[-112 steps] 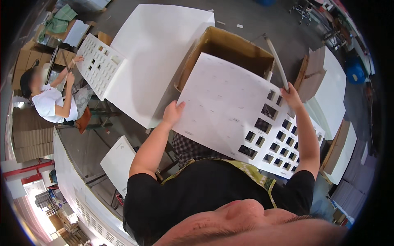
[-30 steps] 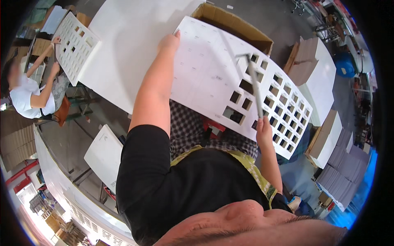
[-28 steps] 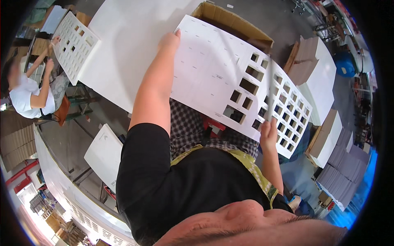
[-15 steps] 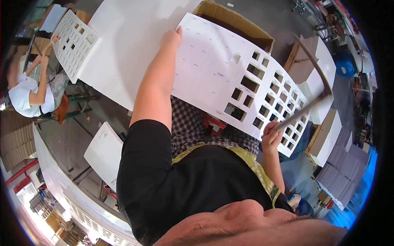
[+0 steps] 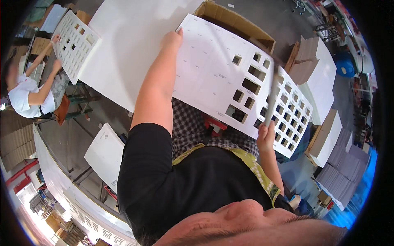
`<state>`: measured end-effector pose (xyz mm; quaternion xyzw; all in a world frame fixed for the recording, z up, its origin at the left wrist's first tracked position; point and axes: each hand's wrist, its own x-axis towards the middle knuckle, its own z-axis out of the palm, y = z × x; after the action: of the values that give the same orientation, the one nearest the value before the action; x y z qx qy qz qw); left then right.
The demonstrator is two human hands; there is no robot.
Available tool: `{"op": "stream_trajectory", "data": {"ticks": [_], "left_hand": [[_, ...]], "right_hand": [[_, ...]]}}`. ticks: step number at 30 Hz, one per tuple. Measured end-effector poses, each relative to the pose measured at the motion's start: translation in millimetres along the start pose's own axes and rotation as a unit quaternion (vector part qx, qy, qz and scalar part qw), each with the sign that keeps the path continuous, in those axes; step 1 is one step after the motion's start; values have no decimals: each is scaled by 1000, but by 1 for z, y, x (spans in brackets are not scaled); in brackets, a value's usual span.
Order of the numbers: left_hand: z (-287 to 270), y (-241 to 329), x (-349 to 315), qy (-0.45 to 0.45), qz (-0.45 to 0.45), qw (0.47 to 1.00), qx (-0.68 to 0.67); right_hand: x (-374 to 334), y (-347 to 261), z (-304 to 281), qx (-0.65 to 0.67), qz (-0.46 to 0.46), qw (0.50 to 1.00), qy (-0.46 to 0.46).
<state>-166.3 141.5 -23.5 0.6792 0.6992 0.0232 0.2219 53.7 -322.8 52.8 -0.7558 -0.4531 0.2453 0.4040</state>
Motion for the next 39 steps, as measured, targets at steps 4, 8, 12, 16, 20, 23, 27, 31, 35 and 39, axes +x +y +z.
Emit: {"op": "stream_trajectory", "data": {"ticks": [4, 8, 12, 16, 20, 23, 27, 31, 35, 39], "left_hand": [[3, 0, 0, 15, 3, 1000, -2], [-2, 2, -3, -8, 4, 1000, 6], [-1, -1, -2, -9, -8, 1000, 4], [-11, 3, -7, -19, -7, 1000, -12], [7, 7, -12, 231, 41, 970, 64], [-8, 37, -36, 352, 315, 878, 81], [47, 94, -121, 59, 562, 824, 25], [63, 116, -153, 6, 520, 852, 52], [75, 114, -156, 52, 540, 834, 99], [78, 114, -160, 54, 528, 841, 106]], "right_hand": [[-6, -1, 6, -96, 131, 984, -71], [-6, -2, 8, -134, 141, 978, -75], [13, 6, 13, -185, 143, 967, -101], [12, -6, 10, -126, 175, 973, -86], [17, 12, 8, -92, 173, 978, -78], [12, 5, 0, 5, 149, 989, -23], [38, 11, -5, 116, 180, 977, 1], [51, 28, -6, 56, 142, 988, -7], [62, 35, 0, -49, 118, 991, -29], [70, 29, -2, -69, 127, 988, -52]]}}
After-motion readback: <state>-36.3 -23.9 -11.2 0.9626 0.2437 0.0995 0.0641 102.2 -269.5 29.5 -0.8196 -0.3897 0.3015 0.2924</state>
